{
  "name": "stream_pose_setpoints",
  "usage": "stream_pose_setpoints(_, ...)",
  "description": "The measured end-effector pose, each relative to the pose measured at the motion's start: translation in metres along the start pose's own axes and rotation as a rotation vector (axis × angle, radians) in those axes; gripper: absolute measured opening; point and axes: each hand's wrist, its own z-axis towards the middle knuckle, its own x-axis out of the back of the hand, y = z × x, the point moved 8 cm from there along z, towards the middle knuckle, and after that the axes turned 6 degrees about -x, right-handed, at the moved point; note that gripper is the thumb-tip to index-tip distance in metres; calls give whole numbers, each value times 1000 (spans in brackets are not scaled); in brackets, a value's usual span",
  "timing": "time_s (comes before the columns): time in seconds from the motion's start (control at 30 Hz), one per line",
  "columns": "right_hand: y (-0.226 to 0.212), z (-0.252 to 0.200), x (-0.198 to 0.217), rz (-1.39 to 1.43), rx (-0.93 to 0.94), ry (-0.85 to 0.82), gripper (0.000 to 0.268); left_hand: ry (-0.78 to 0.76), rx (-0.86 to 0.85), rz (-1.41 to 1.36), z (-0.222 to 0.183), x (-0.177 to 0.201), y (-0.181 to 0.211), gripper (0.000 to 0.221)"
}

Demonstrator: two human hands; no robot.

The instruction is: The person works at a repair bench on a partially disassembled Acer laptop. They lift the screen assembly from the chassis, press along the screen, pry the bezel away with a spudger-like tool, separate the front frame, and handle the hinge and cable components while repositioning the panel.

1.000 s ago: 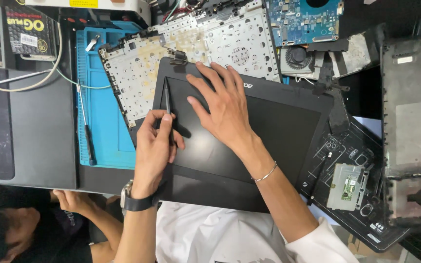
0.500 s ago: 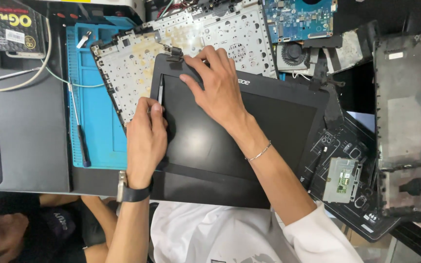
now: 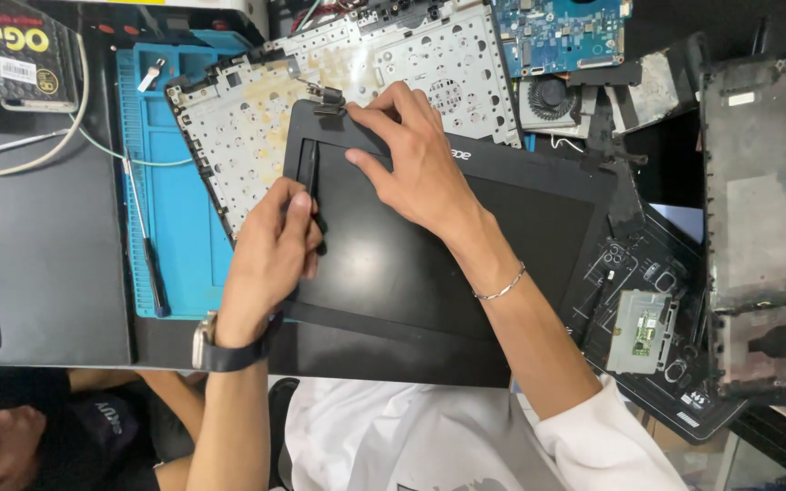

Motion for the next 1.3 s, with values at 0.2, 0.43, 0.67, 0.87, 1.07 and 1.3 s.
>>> stream_pose_setpoints(0.2, -1, 1, -1, -34, -13, -6, 49, -99, 204, -660, -2, -1, -16, 23)
stream_pose_setpoints(0.43, 0, 0, -8, -118, 16, 52, 46, 260, -490, 725, -20, -3, 37, 19)
stream_pose_setpoints(0.67, -3, 3, -5, -130, 13, 75, 42, -34, 127, -416, 6, 1, -12, 23)
stream_pose_setpoints(0.87, -10, 7, -9, -234, 37, 112, 43, -64, 247, -667, 5, 2, -13, 22)
stream_pose_setpoints(1.07, -19, 15, -37, -619, 156, 63, 38, 164, -235, 383, -5, 3, 29, 24)
stream_pose_setpoints(1.3, -25, 17, -52, -1007, 326, -17, 41, 53, -27, -130, 10, -2, -7, 27)
